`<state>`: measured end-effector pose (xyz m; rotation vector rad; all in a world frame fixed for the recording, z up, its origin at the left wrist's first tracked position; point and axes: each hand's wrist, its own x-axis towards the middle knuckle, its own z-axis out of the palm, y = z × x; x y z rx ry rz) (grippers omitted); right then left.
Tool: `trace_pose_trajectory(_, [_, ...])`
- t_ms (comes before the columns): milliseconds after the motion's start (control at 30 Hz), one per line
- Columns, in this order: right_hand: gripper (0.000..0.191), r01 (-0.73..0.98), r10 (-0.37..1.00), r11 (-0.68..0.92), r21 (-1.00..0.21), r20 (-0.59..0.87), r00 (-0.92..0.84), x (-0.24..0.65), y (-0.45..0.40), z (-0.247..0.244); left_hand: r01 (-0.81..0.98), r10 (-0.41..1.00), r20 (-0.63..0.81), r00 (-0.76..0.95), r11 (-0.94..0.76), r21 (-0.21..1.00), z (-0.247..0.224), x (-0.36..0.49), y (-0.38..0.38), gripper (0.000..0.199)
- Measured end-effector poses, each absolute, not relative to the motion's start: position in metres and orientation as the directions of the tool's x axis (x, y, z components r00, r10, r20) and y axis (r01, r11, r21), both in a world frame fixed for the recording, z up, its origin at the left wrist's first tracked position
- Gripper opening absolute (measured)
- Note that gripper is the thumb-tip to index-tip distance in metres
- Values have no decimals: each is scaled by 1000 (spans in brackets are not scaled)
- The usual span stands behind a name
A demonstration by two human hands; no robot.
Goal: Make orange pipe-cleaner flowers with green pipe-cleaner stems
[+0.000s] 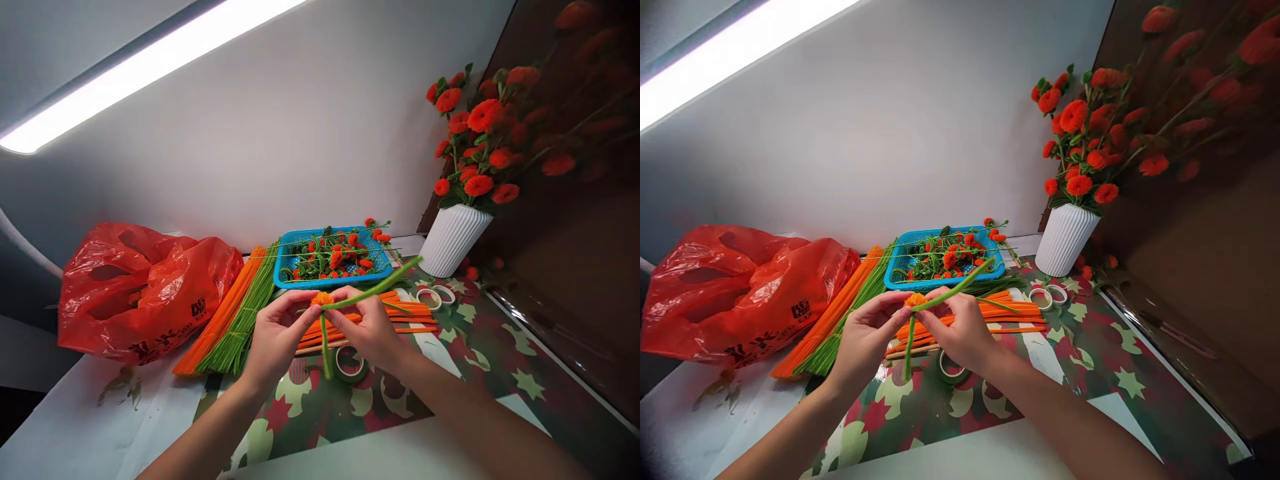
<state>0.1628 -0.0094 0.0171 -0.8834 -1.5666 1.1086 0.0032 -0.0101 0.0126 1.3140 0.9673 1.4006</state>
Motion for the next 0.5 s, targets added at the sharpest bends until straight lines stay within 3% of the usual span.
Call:
trace_pose_trajectory(200, [26,-267,931,50,-962,142,-336,164,-1,11,-128,954,297,35,-290,948,9,3,-12,13])
trace_pose_trajectory(400, [30,-345,901,-145,-927,20,-432,167,4,11,-143,957,287,31,-280,949,6,2,-12,17])
trace_pose_trajectory(500, [30,-325,925,-110,-939,22,-379,166,3,12,-170,973,229,12,-224,960,6,3,-11,28])
